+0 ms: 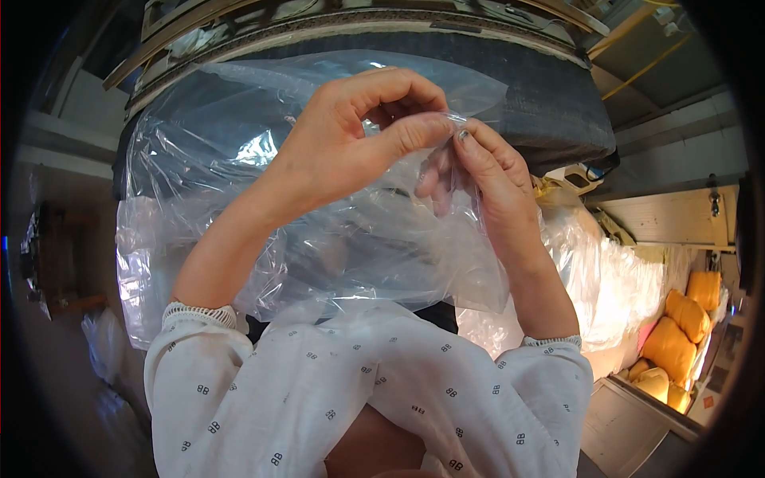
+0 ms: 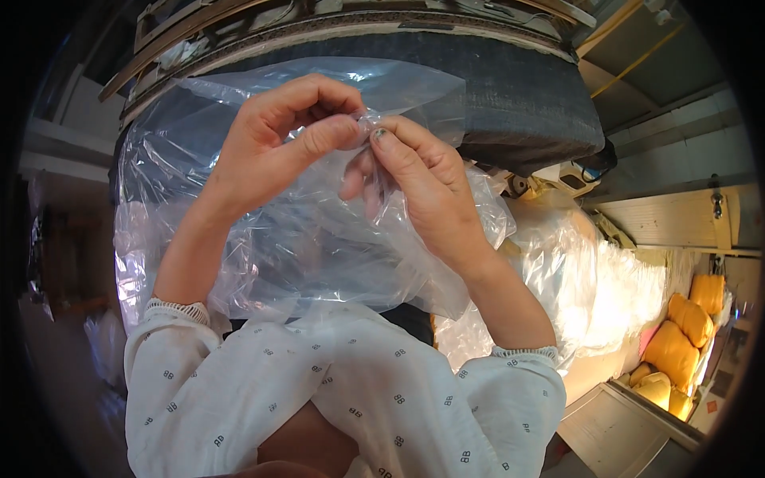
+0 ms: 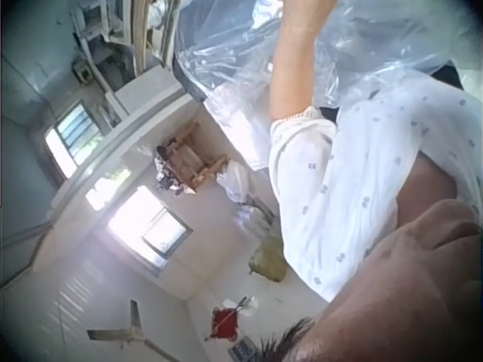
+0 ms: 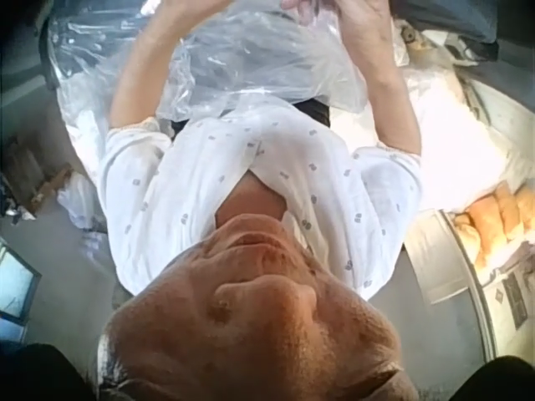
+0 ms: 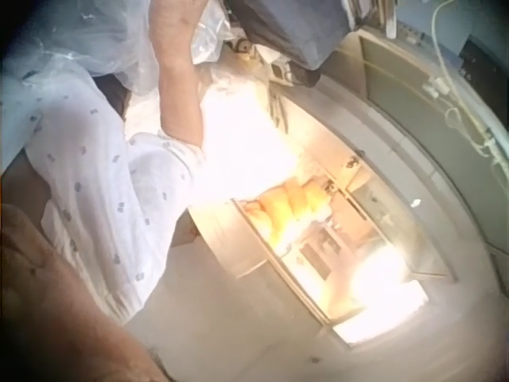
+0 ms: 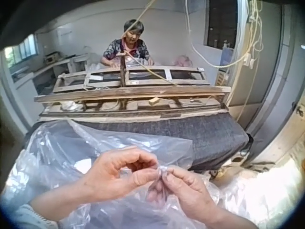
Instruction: Wrapping a large rectangular foam mattress or block with plastic sheeting.
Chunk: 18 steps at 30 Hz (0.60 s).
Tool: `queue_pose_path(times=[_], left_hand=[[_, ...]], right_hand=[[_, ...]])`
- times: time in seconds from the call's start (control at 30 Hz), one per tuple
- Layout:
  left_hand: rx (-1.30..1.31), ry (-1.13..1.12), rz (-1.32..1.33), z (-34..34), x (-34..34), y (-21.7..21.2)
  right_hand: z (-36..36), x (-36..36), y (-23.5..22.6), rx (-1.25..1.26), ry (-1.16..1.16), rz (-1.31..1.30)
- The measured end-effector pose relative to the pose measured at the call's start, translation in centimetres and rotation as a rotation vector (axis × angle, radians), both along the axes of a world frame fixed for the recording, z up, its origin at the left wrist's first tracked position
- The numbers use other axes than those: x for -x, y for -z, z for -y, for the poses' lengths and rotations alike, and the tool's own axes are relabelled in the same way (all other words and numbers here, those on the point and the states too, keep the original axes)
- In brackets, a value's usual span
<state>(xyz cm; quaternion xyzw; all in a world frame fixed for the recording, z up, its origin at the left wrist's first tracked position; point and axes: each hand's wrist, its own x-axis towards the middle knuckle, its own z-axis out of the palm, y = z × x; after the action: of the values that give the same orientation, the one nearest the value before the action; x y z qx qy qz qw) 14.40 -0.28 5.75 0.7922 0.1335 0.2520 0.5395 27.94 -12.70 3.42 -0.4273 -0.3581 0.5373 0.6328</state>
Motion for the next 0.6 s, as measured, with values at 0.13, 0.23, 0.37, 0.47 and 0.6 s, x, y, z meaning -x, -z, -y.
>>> queue_pose_path(times=[0.13,0.23,0.37,0.47,0.6], left_hand=[[-0.137,-0.040,0.047,-0.1,1.4,0.7],[-0.163,-0.103,0.141,0.6,2.3,1.8],[-0.235,-0.176,0.212,3.8,5.3,4.0],[-0.100,-0.173,0.265,5.1,10.5,5.8],[-0.024,-0.933,0.337,-1.7,25.7,4.8]], right_hand=[[-0.5,1.7,0.5,-0.052,0.056,0.180],[-0.5,2.9,0.8,-0.097,0.106,0.332],[-2.2,2.4,2.3,-0.011,-0.066,0.045],[-4.5,-1.6,1.9,0.070,0.158,-0.396],[-3.1,-5.1,3.9,-0.143,0.473,-0.620]])
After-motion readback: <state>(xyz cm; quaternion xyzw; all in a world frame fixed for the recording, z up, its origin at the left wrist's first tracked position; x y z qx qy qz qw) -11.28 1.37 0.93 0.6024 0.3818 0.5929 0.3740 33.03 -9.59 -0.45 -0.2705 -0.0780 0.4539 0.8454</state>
